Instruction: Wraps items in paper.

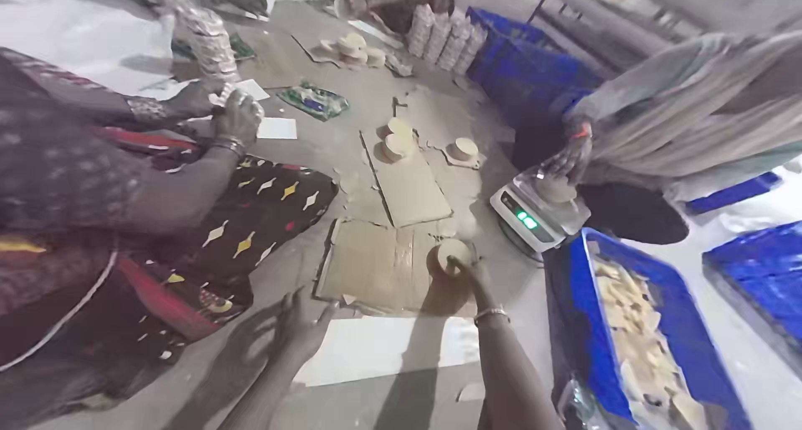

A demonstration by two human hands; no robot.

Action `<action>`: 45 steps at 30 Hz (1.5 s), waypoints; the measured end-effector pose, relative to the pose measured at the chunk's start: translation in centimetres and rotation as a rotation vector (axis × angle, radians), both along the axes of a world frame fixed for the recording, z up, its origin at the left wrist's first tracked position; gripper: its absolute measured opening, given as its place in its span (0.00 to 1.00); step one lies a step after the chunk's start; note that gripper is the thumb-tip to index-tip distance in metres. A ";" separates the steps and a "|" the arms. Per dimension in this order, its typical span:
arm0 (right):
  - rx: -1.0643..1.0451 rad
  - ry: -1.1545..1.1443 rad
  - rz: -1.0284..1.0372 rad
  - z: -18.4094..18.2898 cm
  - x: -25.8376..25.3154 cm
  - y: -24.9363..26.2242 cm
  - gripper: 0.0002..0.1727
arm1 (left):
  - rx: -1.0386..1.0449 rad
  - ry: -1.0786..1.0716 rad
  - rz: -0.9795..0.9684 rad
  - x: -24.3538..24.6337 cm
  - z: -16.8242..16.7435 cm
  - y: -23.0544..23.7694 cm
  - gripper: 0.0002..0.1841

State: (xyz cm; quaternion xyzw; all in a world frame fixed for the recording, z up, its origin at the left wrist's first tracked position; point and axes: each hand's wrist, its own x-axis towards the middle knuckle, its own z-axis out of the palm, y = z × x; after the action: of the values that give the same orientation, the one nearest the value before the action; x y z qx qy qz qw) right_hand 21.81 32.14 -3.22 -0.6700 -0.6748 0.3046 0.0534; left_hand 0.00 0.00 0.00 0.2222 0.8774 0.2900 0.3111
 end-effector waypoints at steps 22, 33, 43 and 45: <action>-0.252 0.020 0.147 2.3 -1.1 5.0 0.38 | 0.100 -0.260 0.475 -1.4 -2.4 10.5 0.28; 0.038 0.454 0.365 4.7 0.0 -5.0 0.35 | 0.520 0.191 0.083 1.3 -2.6 9.6 0.54; 0.075 0.183 0.165 2.9 0.7 -1.8 0.47 | 0.605 -0.754 0.500 10.6 -2.1 7.6 0.18; 0.046 -0.069 0.087 1.0 0.6 2.7 0.68 | 0.595 -0.757 0.609 9.8 -2.7 9.2 0.20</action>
State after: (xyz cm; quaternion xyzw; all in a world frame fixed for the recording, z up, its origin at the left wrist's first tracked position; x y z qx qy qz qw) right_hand 22.45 34.83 -2.17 -0.6488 -0.7115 0.2678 0.0321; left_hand 9.77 9.22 -2.70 -0.0820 0.6095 0.6607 0.4304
